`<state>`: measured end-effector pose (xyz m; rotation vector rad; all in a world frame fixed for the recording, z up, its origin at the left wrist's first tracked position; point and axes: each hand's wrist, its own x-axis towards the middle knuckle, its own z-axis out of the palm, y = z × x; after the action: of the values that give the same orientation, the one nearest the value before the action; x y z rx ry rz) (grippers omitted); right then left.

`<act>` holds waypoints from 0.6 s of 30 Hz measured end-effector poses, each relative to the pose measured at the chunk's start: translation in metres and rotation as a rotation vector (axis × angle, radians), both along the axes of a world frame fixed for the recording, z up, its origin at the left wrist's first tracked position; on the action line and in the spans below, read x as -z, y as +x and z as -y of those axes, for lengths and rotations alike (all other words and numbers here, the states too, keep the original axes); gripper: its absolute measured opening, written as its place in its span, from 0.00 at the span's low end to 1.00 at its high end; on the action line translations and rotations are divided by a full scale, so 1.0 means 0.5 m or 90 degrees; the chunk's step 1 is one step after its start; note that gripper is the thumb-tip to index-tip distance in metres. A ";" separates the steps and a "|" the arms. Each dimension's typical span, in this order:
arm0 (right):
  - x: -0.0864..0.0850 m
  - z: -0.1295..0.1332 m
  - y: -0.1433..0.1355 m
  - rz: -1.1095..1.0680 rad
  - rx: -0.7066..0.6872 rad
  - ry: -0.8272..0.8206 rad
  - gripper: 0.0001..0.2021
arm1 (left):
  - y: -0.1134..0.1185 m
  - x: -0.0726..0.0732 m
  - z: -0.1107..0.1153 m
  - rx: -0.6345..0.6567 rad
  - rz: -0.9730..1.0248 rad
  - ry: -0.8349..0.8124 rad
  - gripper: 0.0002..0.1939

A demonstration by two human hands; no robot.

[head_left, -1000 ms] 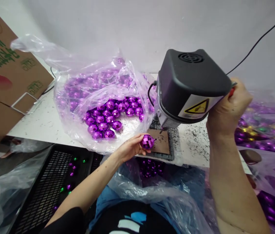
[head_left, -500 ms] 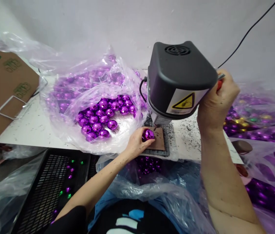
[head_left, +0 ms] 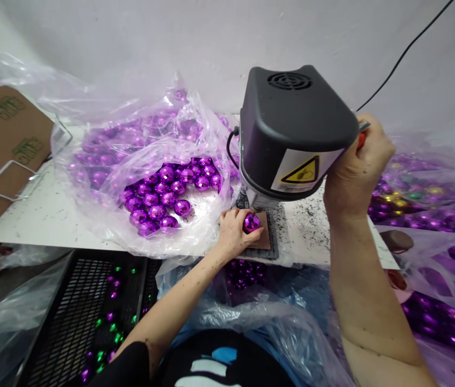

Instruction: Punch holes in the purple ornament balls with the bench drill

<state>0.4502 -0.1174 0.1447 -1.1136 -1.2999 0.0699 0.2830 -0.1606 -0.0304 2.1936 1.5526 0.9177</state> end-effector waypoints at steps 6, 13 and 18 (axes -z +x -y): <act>-0.005 0.006 0.007 -0.006 -0.048 -0.012 0.28 | 0.008 0.007 -0.003 -0.013 0.016 0.011 0.17; 0.034 0.073 0.009 0.075 0.000 0.078 0.13 | 0.008 0.004 -0.004 -0.011 0.028 0.008 0.16; 0.100 0.118 0.008 0.117 -0.004 0.163 0.04 | 0.007 0.005 -0.004 -0.009 0.034 -0.006 0.17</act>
<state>0.4544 -0.1766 0.0945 -0.9121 -1.4314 -0.1945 0.2864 -0.1584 -0.0329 2.1372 1.5468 0.9621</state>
